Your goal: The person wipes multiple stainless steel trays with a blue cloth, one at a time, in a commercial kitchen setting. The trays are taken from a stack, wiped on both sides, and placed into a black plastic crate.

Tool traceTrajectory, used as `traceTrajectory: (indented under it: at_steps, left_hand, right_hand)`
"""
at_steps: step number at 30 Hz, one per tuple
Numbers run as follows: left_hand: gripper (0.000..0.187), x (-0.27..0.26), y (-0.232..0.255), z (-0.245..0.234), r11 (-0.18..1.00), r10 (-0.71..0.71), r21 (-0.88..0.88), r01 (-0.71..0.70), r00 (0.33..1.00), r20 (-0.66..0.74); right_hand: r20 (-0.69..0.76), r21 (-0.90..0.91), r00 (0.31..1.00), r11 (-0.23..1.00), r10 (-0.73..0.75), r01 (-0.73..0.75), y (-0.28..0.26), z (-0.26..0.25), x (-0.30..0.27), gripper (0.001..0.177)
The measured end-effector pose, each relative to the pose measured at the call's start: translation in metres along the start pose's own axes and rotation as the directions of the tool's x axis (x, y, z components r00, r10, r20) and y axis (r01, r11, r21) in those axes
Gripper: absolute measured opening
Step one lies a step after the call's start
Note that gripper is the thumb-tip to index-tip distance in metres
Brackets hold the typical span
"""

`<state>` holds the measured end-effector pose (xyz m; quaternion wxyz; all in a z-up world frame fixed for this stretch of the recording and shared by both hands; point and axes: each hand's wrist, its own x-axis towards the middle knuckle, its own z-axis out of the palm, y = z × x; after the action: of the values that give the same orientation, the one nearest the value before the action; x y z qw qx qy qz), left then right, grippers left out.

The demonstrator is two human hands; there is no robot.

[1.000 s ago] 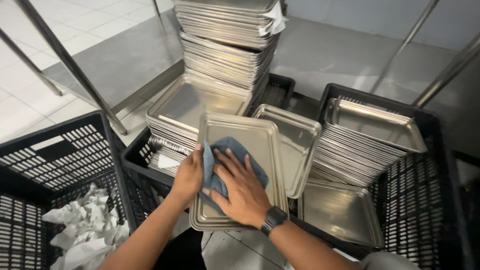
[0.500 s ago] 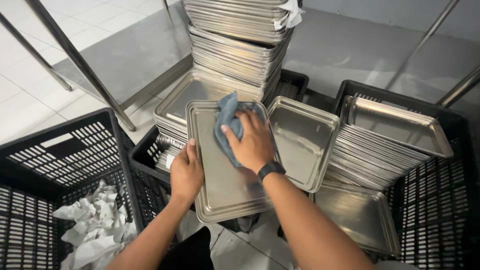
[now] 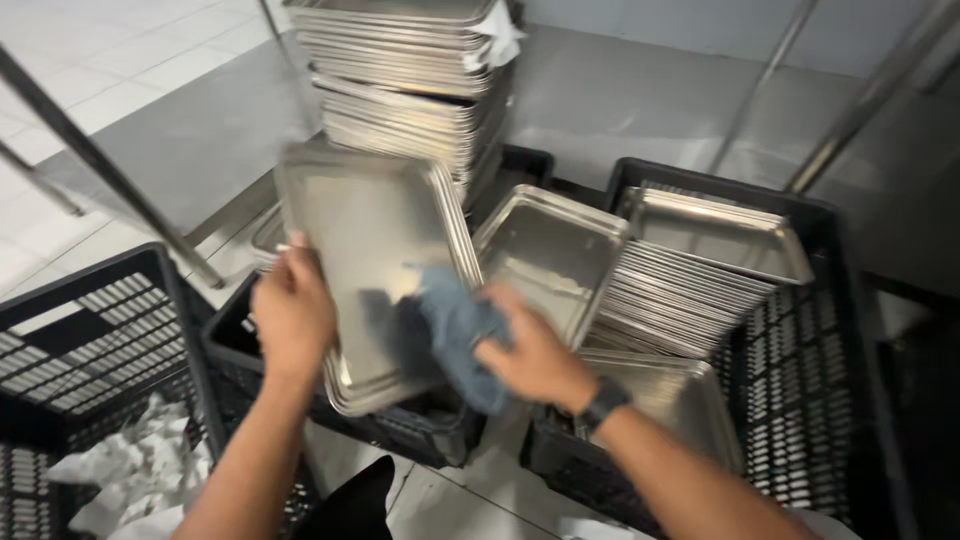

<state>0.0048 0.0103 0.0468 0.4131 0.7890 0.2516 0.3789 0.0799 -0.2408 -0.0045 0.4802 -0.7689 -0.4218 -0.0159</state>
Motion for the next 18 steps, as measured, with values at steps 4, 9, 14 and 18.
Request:
traceTrajectory:
  at_steps: [4,9,14,18]
  left_hand:
    - [0.061,-0.006,0.035,0.014,0.994,-0.049,-0.098,0.052,0.998,0.029]
    - [0.074,-0.040,0.057,0.092,0.967,-0.082,-0.184,0.178,0.896,0.437]
    - [0.069,-0.082,0.064,0.166,0.994,0.094,-0.106,-0.024,0.676,0.730]
    - [0.043,-0.123,0.070,0.190,0.866,0.261,0.071,-0.495,0.569,0.780]
  right_hand:
    - [-0.455,0.337,0.809,0.913,0.371,-0.230,-0.006,-0.081,-0.005,0.057]
    - [-0.356,0.432,0.816,0.854,0.456,-0.289,-0.010,-0.169,-0.056,0.055]
    - [-0.355,0.498,0.625,0.707,0.695,-0.503,0.020,-0.225,-0.125,0.047]
    - [-0.576,0.266,0.355,0.580,0.736,-0.770,0.047,-0.255,-0.179,0.058]
